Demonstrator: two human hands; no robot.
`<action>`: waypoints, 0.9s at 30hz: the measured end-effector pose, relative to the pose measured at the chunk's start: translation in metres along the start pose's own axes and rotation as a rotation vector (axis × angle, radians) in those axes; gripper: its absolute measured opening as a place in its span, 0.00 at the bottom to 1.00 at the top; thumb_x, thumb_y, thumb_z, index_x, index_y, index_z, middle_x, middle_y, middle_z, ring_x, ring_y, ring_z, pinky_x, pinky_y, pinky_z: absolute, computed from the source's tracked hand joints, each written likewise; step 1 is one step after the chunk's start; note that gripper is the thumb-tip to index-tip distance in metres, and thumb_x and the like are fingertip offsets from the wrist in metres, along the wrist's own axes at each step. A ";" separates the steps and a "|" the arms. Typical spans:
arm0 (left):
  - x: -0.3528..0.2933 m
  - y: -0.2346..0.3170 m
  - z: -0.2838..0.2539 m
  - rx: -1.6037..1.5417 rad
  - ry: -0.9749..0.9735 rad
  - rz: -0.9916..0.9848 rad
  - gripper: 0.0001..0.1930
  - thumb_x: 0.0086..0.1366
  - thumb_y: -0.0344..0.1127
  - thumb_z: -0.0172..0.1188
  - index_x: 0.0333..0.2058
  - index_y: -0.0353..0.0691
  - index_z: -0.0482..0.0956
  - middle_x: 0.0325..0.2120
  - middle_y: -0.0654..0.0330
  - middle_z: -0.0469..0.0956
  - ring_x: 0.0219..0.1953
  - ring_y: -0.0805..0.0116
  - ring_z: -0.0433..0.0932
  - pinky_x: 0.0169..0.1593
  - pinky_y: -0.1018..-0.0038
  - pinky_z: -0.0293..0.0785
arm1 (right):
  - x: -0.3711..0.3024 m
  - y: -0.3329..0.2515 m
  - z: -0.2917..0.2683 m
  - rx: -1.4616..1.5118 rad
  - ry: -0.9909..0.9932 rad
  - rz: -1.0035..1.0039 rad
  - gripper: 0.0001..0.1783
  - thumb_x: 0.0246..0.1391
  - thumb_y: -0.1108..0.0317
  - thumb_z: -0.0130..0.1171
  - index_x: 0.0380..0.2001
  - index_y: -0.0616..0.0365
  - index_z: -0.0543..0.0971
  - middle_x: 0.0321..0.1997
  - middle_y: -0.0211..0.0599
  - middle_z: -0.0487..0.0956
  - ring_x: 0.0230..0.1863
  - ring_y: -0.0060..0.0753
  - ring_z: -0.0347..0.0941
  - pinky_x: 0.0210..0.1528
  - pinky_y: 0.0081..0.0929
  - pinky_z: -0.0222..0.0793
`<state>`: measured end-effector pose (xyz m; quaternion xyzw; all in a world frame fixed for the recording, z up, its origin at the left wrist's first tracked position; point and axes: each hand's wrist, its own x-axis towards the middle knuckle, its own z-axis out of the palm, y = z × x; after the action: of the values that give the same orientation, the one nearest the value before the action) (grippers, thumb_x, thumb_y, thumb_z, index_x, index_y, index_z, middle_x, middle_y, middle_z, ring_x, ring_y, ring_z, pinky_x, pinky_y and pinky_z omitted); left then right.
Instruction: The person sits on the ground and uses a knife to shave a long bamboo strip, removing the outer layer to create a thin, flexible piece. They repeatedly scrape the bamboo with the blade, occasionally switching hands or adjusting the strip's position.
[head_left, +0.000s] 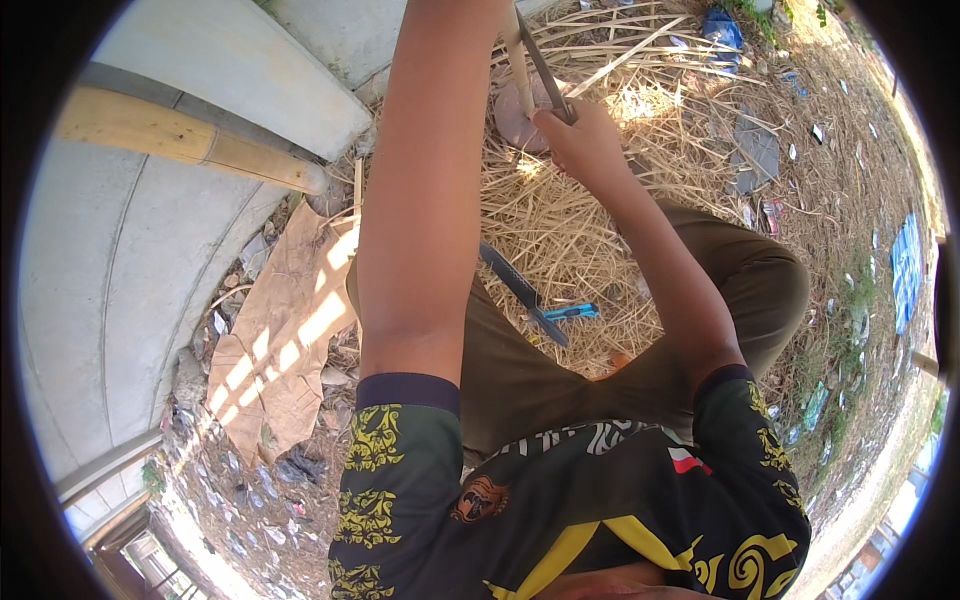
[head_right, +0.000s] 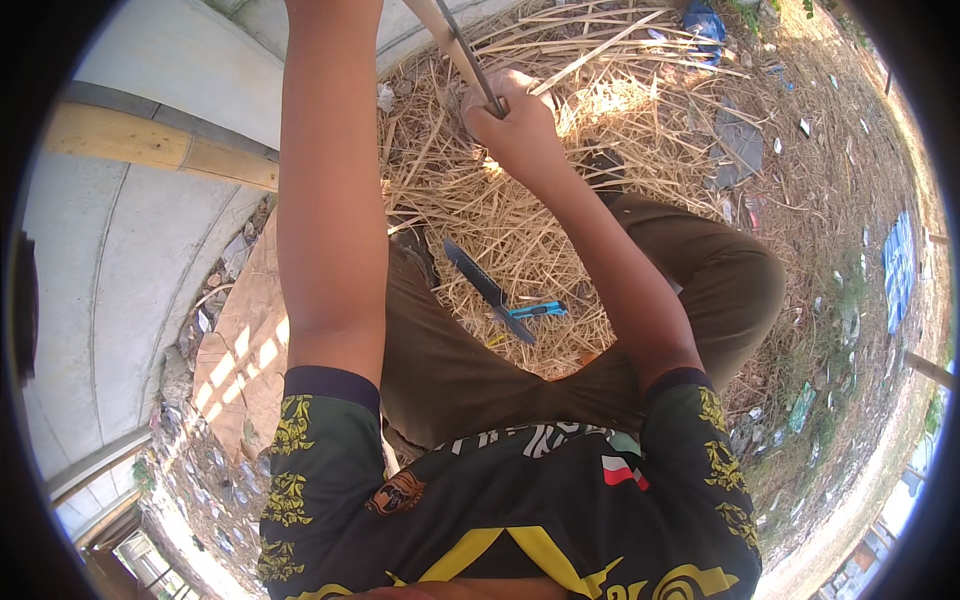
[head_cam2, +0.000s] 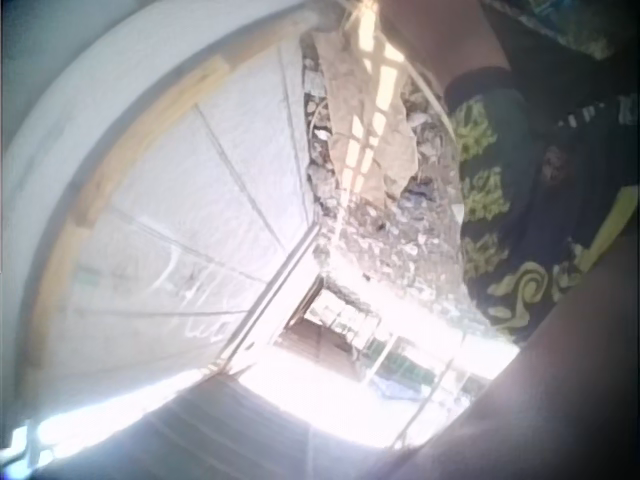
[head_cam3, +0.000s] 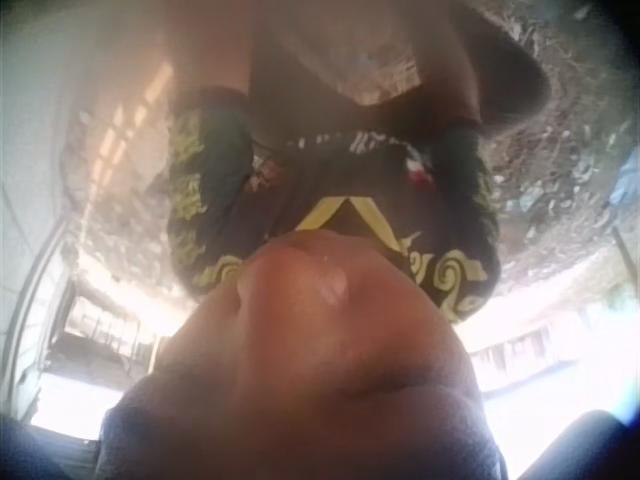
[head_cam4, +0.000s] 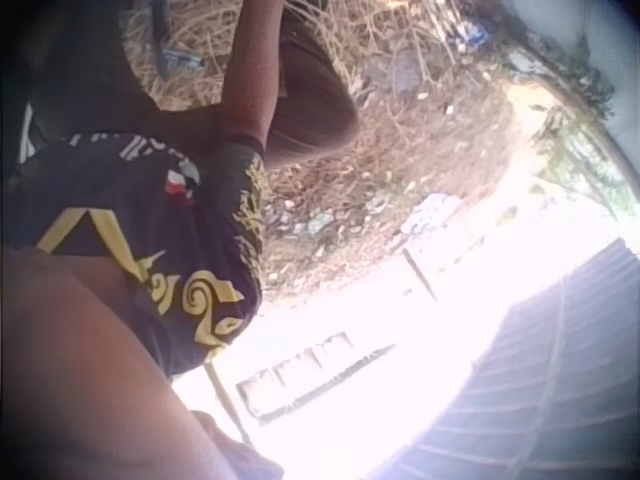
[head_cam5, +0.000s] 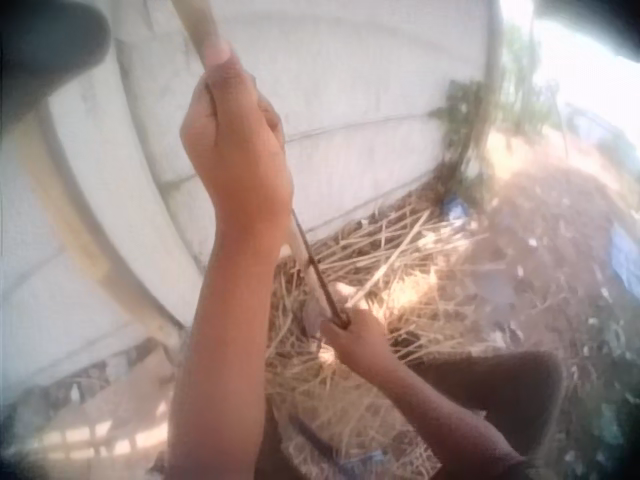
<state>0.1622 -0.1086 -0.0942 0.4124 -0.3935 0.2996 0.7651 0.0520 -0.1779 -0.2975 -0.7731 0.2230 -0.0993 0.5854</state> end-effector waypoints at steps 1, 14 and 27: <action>-0.001 0.002 -0.001 0.023 0.005 -0.015 0.27 0.77 0.57 0.46 0.19 0.51 0.61 0.11 0.74 0.56 0.12 0.83 0.52 0.15 0.80 0.47 | 0.007 0.010 0.009 0.028 0.012 -0.003 0.17 0.58 0.57 0.63 0.26 0.61 0.78 0.14 0.25 0.70 0.15 0.18 0.62 0.20 0.25 0.59; 0.014 -0.007 -0.027 0.158 0.050 -0.090 0.28 0.76 0.56 0.47 0.17 0.53 0.54 0.11 0.73 0.52 0.12 0.79 0.50 0.15 0.80 0.48 | 0.010 0.267 0.059 -0.176 -0.023 0.523 0.26 0.57 0.54 0.61 0.19 0.70 0.77 0.18 0.50 0.77 0.17 0.41 0.76 0.19 0.39 0.68; 0.004 0.007 -0.001 0.188 0.069 -0.066 0.22 0.79 0.47 0.43 0.23 0.48 0.64 0.13 0.72 0.56 0.13 0.78 0.52 0.16 0.84 0.51 | -0.002 0.098 0.068 0.259 0.021 0.551 0.16 0.56 0.63 0.58 0.21 0.63 0.73 0.13 0.34 0.70 0.13 0.27 0.66 0.13 0.33 0.58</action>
<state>0.1593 -0.1042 -0.0884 0.4847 -0.3232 0.3239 0.7455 0.0563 -0.1392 -0.4101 -0.6013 0.4160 0.0275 0.6816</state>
